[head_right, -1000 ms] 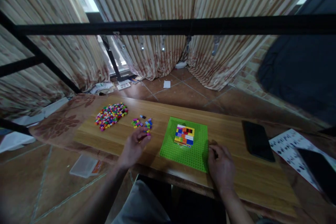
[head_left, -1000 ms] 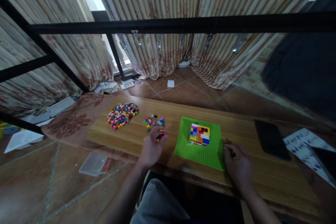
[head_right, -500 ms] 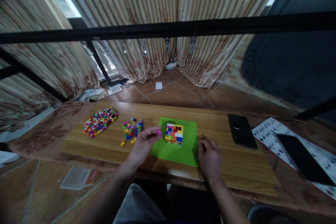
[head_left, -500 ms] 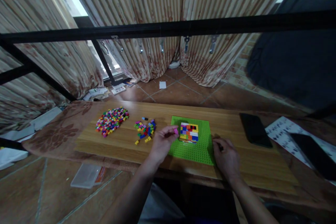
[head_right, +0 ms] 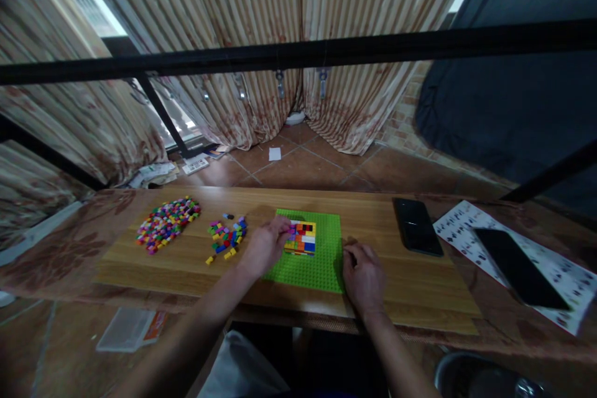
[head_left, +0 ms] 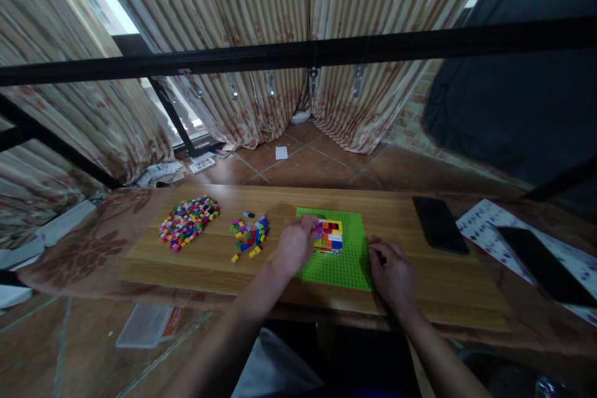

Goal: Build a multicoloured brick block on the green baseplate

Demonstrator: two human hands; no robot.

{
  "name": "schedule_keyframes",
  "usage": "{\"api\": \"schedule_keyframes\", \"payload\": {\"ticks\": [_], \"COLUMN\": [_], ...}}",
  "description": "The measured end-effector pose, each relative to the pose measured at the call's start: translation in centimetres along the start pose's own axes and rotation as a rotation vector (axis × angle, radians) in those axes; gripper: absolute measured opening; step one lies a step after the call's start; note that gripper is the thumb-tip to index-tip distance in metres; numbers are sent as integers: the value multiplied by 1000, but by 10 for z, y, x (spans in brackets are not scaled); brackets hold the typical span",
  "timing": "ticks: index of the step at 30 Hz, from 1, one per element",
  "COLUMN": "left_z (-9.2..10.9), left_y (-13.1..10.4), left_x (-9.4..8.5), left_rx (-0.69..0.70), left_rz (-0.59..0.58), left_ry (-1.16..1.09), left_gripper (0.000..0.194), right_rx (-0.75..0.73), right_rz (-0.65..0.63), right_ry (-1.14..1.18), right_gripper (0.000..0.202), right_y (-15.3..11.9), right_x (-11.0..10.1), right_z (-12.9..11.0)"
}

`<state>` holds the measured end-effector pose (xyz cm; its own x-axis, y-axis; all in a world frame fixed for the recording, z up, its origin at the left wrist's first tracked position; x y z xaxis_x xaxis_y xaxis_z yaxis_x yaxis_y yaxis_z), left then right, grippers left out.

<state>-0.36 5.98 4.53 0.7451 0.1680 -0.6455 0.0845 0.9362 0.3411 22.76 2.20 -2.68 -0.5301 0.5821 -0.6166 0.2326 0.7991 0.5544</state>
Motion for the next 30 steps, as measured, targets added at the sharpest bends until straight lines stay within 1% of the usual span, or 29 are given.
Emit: {"api": "schedule_keyframes", "payload": {"ticks": [3, 6, 12, 19, 24, 27, 30], "left_z": [3, 4, 4, 11, 16, 19, 21], "left_y": [5, 7, 6, 3, 1, 0, -5], "left_x": [8, 12, 15, 16, 15, 16, 18], "left_rx": [101, 175, 259, 384, 399, 399, 428], "left_rz": [-89, -122, -103, -92, -59, -61, -65], "left_ry": [86, 145, 179, 343, 429, 504, 568], "left_gripper": [20, 23, 23, 23, 19, 16, 13], "right_rx": [3, 13, 20, 27, 7, -9, -21], "right_rz": [-12, -19, -13, -8, -15, -13, -7], "right_ry": [12, 23, 24, 8, 9, 20, 12], "right_gripper": [29, 28, 28, 27, 27, 27, 27], "right_y": [0, 0, 0, -1, -1, 0, 0], "right_x": [1, 1, 2, 2, 2, 2, 2], "right_z": [0, 1, 3, 4, 2, 1, 1]}}
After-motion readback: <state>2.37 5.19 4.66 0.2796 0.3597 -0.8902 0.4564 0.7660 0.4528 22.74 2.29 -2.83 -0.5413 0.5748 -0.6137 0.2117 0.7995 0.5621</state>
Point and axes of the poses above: each hand's wrist, its own y-axis towards the middle knuckle, its own x-axis out of the palm, z = x × y, the point moved 7 cm from there along y, towards the middle knuckle, and after that the axes turned 10 degrees about z, right-handed, at the moved point
